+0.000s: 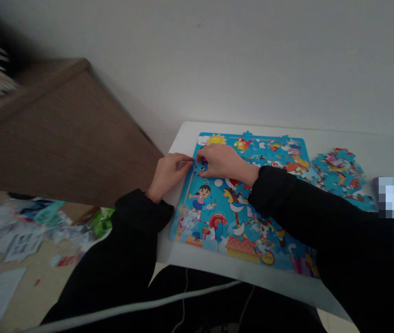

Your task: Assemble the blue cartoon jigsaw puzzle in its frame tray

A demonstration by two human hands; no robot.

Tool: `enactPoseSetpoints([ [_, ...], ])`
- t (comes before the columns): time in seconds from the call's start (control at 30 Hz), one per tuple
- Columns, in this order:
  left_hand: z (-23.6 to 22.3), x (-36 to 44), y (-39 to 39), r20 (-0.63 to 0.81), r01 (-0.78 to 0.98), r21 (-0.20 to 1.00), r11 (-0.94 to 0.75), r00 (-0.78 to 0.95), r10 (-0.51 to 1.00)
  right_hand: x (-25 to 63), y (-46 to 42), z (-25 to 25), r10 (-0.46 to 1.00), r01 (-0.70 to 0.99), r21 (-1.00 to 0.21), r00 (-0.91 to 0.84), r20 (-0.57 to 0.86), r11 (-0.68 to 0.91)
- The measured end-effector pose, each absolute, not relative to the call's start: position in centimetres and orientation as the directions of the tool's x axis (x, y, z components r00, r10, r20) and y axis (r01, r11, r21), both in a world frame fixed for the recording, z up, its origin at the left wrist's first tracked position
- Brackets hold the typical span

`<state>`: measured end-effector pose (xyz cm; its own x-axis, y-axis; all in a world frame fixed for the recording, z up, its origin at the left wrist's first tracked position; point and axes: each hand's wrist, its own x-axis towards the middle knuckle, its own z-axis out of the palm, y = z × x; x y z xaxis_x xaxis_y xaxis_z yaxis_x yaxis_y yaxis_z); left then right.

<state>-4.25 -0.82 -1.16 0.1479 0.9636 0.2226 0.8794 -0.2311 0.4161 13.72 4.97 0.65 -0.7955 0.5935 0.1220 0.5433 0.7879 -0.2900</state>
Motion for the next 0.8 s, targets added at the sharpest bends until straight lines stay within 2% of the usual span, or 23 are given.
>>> enactPoseSetpoints([
  [0.43,-1.1,-4.3,-1.1,0.224,0.859,0.437,-0.268,0.185,0.957,14.1,4.5,0.6,0.598,0.556,-0.282,-0.796,0.088,0.782],
  [0.8,-1.1,-4.2,-1.1,0.213,0.858,0.434,-0.274,0.198,0.957,15.4,4.9,-0.1,0.537,0.489,-0.289,-0.836,0.112,0.823],
])
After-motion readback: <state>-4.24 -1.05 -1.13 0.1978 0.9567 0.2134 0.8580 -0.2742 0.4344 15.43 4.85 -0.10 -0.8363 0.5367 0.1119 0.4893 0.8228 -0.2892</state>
